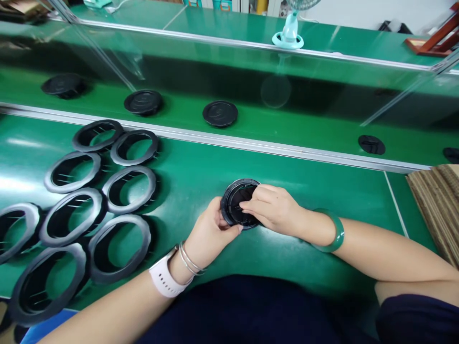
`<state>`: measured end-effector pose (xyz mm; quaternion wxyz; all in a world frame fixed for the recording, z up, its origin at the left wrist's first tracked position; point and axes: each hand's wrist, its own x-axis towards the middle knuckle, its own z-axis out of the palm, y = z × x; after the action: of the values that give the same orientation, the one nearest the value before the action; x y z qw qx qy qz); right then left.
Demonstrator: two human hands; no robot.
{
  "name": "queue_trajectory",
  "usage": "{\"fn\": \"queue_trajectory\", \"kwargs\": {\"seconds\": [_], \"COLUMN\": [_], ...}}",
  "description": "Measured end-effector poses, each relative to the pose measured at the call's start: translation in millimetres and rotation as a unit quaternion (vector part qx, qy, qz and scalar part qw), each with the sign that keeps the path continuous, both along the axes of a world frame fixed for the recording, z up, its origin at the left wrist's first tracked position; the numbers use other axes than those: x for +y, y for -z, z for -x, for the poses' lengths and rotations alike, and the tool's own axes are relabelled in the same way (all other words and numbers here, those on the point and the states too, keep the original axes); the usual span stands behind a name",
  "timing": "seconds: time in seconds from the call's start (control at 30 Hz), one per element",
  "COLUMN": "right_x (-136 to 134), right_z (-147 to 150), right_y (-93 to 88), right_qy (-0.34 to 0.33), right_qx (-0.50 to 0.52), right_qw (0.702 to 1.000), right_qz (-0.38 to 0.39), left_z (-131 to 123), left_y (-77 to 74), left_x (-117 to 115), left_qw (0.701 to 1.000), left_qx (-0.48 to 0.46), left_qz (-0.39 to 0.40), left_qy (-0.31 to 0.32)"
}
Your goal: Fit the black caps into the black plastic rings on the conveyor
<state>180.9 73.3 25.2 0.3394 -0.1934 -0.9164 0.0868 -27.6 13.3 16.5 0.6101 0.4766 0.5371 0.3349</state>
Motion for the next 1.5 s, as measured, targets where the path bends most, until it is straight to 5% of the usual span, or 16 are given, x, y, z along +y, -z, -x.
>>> {"fn": "queue_trajectory", "kwargs": {"seconds": [0.5, 1.07, 1.17, 1.33, 1.5], "right_x": [-1.5, -12.3, -9.9, 3.4, 11.2], "right_z": [1.0, 10.9, 8.2, 3.6, 7.0], "right_y": [-5.6, -15.7, -16.6, -6.4, 6.3], "right_qy": [-0.005, 0.042, 0.039, 0.162, 0.132], "right_qx": [0.001, -0.162, -0.093, 0.079, 0.128], "right_qw": [0.999, 0.986, 0.995, 0.964, 0.912], "right_qz": [0.037, 0.015, 0.013, 0.197, 0.367], "left_z": [-0.7, -2.9, -4.7, -5.3, -2.9], "left_y": [-1.7, -2.7, -3.0, -1.6, 1.4], "left_x": [-1.2, -2.6, -2.4, -2.2, -7.0], "left_qw": [1.0, 0.998, 0.999, 0.999, 0.999], "left_qx": [0.024, 0.069, 0.023, -0.01, 0.044], "left_qz": [-0.005, -0.001, 0.006, 0.006, -0.022], "left_qy": [0.001, -0.012, -0.029, -0.039, -0.009]}}
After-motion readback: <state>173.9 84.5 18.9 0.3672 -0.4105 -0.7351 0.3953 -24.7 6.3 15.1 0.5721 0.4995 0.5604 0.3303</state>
